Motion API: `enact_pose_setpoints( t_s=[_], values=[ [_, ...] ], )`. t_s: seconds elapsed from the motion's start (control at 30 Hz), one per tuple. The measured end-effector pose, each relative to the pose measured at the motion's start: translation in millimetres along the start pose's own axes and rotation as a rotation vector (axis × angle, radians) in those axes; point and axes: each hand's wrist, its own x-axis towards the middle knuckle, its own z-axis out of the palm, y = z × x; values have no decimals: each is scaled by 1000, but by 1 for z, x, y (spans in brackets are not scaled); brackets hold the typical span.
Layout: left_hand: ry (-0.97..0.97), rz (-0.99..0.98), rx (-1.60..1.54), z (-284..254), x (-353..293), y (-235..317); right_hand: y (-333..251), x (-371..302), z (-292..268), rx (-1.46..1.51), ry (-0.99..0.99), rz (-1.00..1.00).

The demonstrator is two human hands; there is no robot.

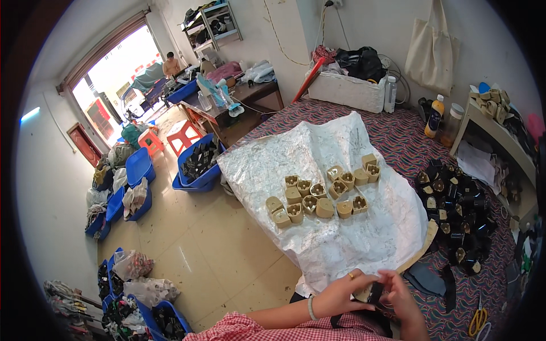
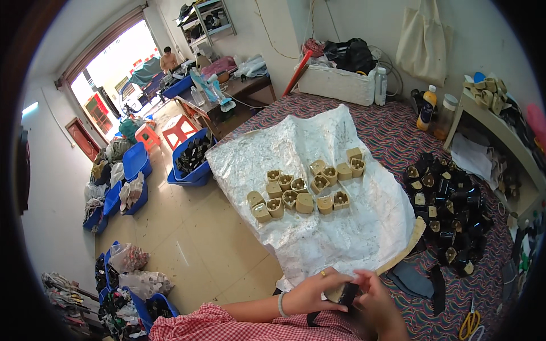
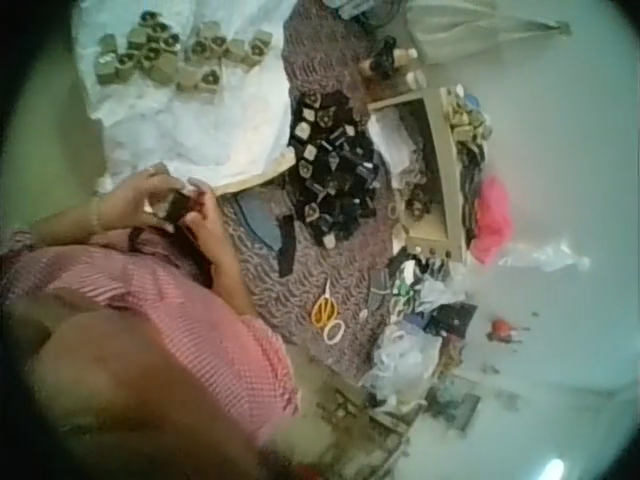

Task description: Manually applying black adhesive tape to small tan plastic shoe components.

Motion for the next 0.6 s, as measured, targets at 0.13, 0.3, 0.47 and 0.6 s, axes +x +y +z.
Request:
enact_pose_setpoints(
  t_s=[0.13,0.3,0.47,0.6],
  values=[
    [-37,40,203,5,-5,-7,21,-7,1,-186,-92,21],
    [115,167,-93,19,-16,-30,35,1,2,200,-175,82],
    [192,176,18,14,-16,-26,19,6,24,75,-182,92],
    [125,319,121,8,-12,-28,41,12,16,-58,-248,2]
  ],
)
